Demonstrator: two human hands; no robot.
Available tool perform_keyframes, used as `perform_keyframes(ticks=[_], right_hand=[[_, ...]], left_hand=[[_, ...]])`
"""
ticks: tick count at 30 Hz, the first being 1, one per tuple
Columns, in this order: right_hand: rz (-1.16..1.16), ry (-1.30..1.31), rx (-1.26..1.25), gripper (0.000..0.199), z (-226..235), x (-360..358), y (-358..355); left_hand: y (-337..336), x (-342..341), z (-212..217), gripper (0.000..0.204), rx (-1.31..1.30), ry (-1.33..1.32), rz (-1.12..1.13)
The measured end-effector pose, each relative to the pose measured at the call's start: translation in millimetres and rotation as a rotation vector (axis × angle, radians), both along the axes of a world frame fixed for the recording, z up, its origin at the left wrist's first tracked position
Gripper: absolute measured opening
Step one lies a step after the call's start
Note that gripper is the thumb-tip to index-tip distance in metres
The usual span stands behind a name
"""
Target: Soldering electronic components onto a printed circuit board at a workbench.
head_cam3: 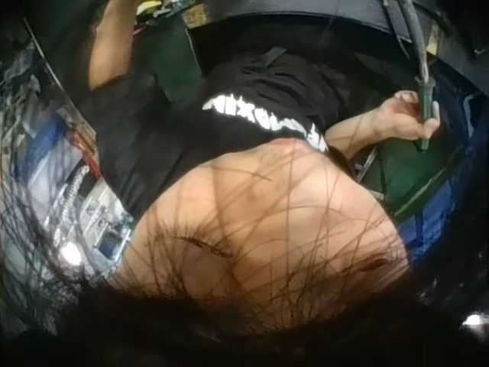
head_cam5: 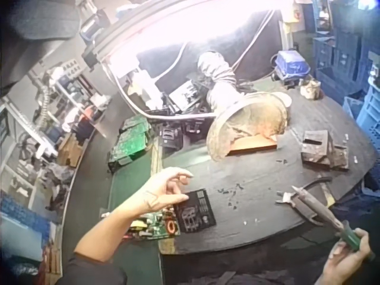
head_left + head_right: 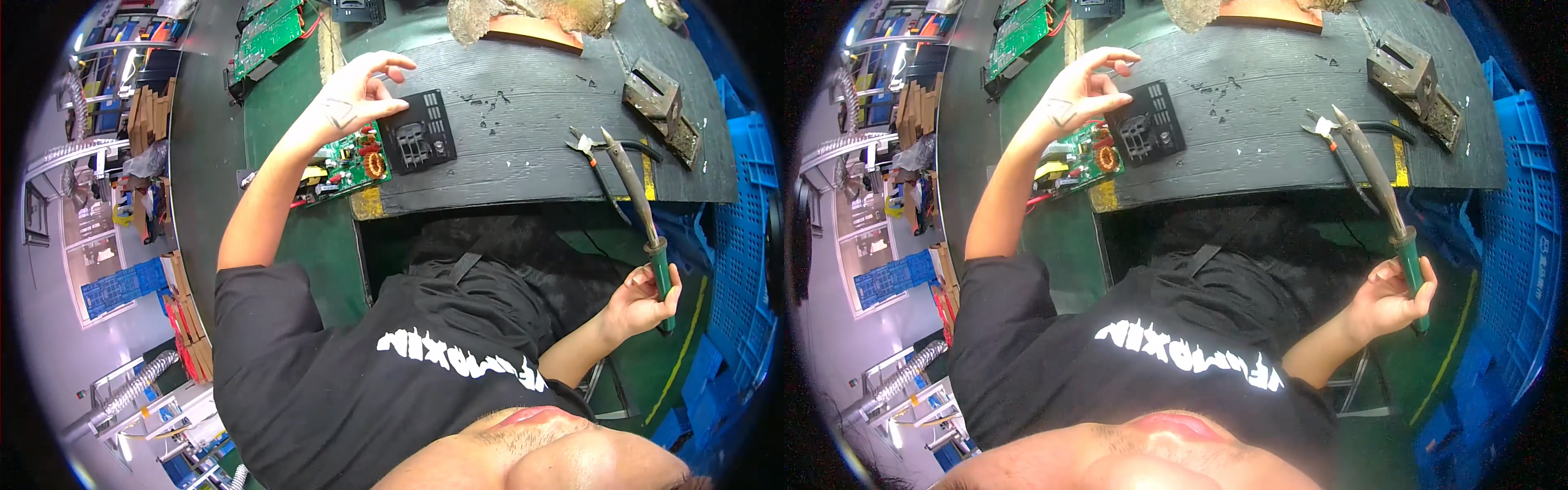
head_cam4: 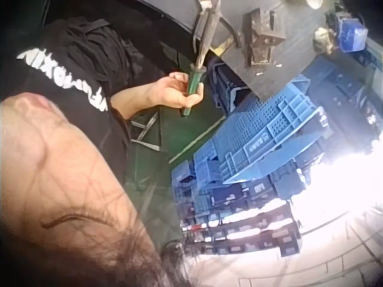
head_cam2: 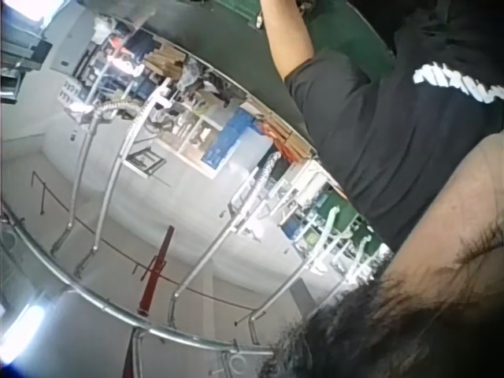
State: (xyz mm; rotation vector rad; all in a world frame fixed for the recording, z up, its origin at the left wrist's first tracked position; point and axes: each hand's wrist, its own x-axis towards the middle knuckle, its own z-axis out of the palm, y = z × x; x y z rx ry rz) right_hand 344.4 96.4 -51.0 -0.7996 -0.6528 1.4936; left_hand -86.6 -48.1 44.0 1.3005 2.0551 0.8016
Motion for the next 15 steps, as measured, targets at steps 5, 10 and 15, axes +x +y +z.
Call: perform_keyframes(ticks=[5, 10, 15], right_hand=[[0.005, -0.025, 0.004, 0.038, -1, -2, 3], [0.004, -0.040, 0.003, 0.039, -1, -6, 5], [-0.011, -0.042, -0.014, 0.039, 0, -8, 3]], left_hand=[[17, 0, 9, 0.032, -0.283, 0.086, -0.301], [18, -13, -2, 0.024, -0.037, -0.352, -0.121], [42, -24, -19, 0.026, 0.113, -0.229, 0.031]])
